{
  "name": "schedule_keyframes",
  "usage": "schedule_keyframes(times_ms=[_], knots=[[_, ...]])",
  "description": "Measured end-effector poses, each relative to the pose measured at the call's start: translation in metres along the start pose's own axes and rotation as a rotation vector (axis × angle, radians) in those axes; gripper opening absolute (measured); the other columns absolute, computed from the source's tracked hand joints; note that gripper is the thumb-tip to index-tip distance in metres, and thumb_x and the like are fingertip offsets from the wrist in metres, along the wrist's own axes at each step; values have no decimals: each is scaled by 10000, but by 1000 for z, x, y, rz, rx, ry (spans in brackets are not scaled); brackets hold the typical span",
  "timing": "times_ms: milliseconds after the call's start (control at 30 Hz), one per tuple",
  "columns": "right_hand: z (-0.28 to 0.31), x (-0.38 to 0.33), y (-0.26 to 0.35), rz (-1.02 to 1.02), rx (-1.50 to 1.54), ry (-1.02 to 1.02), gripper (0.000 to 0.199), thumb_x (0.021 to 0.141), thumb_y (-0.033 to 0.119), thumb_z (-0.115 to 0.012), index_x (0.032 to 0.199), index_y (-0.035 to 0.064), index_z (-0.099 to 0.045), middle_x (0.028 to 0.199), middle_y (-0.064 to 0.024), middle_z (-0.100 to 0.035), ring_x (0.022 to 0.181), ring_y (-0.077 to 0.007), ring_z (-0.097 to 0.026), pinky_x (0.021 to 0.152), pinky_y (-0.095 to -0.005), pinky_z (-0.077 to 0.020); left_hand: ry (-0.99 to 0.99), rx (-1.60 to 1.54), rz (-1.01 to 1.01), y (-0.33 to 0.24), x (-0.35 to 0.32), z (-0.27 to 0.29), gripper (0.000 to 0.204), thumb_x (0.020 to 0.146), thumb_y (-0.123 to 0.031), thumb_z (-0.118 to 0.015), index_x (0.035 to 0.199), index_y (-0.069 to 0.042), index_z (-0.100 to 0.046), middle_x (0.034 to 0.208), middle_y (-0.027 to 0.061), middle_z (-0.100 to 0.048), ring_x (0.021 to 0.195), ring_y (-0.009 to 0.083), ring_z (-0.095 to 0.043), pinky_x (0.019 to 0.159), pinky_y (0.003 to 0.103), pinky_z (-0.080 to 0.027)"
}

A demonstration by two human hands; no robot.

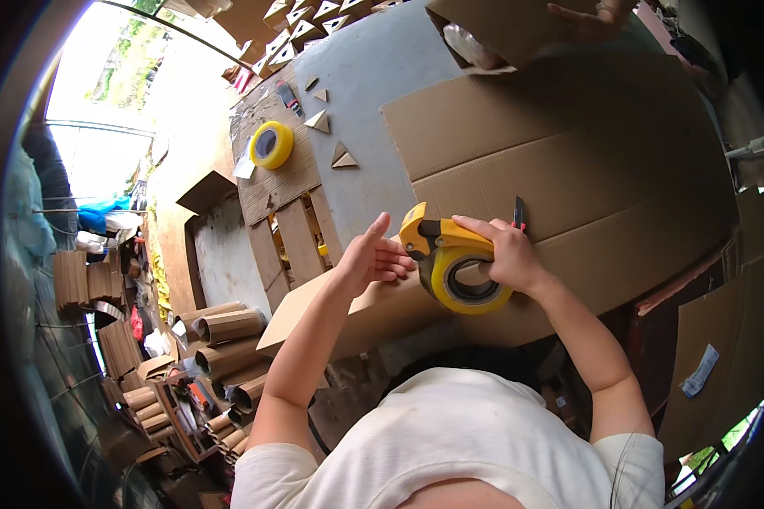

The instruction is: The person assembles cardboard boxes by folding flaps, applying tape with a handheld dispenser, and attaching labels. They also cut cardboard sheets with a utility knife and roll cardboard into tubes, securing them with tape.

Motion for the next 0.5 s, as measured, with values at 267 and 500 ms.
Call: schedule_keyframes(times_ms=[267,500], knots=[[-11,42,-2,18,-14,28,754,552,-23,-657,1243,235,-501,843,-151,-558,785,-284,-582,767,-343,-489,-25,-300,-84,-14,27,25,185,897,-123,-496,916,51,-557,794,79,-607,676,129,-609,650,222,-540],[-4,57,-4,25,-6,86,756,589,8,-660,1270,271,-463,847,-133,-547,801,-278,-580,760,-345,-489,-60,-467,-49,-26,39,45,225,831,-134,-501,888,76,-559,759,131,-613,684,194,-628,647,263,-551]])
Point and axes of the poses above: each hand's wrist, its own x-axis towards the middle knuckle, its own z-axis out of the back of the hand, y = z × x, the point moved 3 cm from there along x, towards the middle knuckle
